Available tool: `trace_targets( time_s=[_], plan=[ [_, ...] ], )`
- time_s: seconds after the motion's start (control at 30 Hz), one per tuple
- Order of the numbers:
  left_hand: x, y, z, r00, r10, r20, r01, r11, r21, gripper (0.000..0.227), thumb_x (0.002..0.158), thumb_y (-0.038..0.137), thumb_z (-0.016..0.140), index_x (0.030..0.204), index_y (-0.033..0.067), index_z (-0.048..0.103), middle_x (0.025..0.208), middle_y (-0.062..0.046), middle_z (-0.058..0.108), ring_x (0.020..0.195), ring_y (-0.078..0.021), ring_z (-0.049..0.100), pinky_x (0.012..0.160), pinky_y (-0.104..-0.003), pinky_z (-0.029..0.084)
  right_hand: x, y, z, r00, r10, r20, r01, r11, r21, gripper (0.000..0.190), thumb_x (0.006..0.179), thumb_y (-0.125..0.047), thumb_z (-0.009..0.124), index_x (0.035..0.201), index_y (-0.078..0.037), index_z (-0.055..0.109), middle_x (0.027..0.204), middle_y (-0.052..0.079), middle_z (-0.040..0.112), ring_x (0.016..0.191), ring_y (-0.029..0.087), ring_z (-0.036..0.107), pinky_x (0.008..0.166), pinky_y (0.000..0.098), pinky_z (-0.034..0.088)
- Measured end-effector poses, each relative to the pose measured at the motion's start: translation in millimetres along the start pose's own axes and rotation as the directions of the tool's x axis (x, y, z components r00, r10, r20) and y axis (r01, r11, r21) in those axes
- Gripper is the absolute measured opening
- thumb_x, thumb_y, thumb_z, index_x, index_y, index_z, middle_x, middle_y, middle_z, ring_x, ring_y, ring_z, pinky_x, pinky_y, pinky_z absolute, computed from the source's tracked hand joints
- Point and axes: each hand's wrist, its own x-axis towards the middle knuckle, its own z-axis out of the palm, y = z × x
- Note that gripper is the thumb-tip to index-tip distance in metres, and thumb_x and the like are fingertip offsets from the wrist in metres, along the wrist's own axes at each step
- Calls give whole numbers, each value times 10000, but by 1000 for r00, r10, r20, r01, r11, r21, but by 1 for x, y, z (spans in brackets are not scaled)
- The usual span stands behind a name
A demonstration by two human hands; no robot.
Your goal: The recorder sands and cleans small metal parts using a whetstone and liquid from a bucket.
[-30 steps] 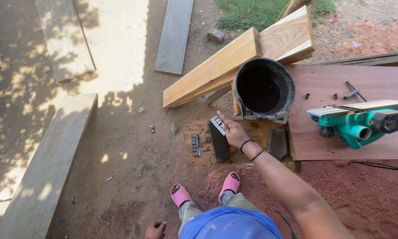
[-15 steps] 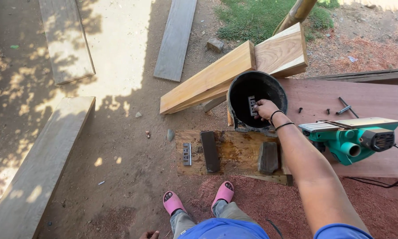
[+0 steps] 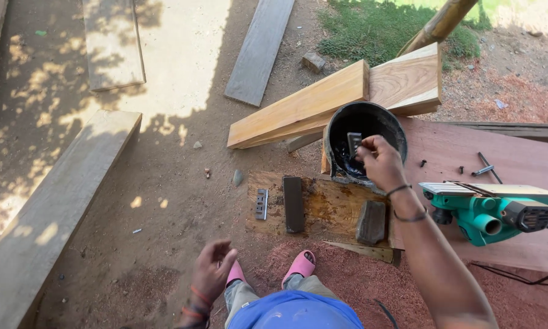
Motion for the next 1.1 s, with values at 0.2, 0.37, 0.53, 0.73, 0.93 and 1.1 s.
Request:
trace_targets(
  time_s=[0.2,0.37,0.53,0.73,0.93,1.1],
  plan=[
    [48,206,52,775,627,85,-631,774,47,474,837,308,839,1194,50,665,1107,-126,684,1032,-268,680,927,-377,546,-96,-30,43,928,-201,312,-11,826,564,84,997,-57,619,1074,-25,620,962,59,702,833,116,708,678,266,604],
    [67,202,75,784,567,252,-595,803,44,327,840,287,821,1055,77,692,1030,-68,703,1006,-248,684,915,-386,524,-128,-22,66,878,-233,419,-122,736,666,141,1003,-56,631,1135,-11,611,1020,64,681,853,126,679,754,289,606],
    [65,197,68,768,523,370,-586,807,75,222,813,277,838,926,125,723,929,-11,707,957,-214,664,905,-389,444,-133,-29,48,752,-288,593,-291,662,691,356,979,-221,682,1241,-12,563,1112,70,659,973,149,679,874,325,589],
    [63,182,64,674,603,426,-670,742,9,152,830,240,828,945,195,740,959,34,720,992,-182,653,957,-365,393,-124,-17,49,572,-221,790,-530,636,561,570,929,-425,690,1274,-8,515,1086,126,693,1006,212,714,811,347,578],
    [67,171,58,622,613,486,-714,699,32,170,841,237,826,989,205,748,1004,31,722,1055,-186,653,1009,-381,380,-125,-22,59,619,-172,767,-382,786,485,535,896,-354,731,1272,-6,580,1053,99,705,980,173,699,814,310,566],
    [74,152,22,817,503,282,-563,802,202,477,789,292,842,1198,106,684,1091,-121,678,1034,-279,655,942,-408,510,-123,-9,100,931,-65,360,100,992,-80,588,761,-372,804,1213,-25,658,1164,200,635,992,268,654,859,402,556]
  ],
)
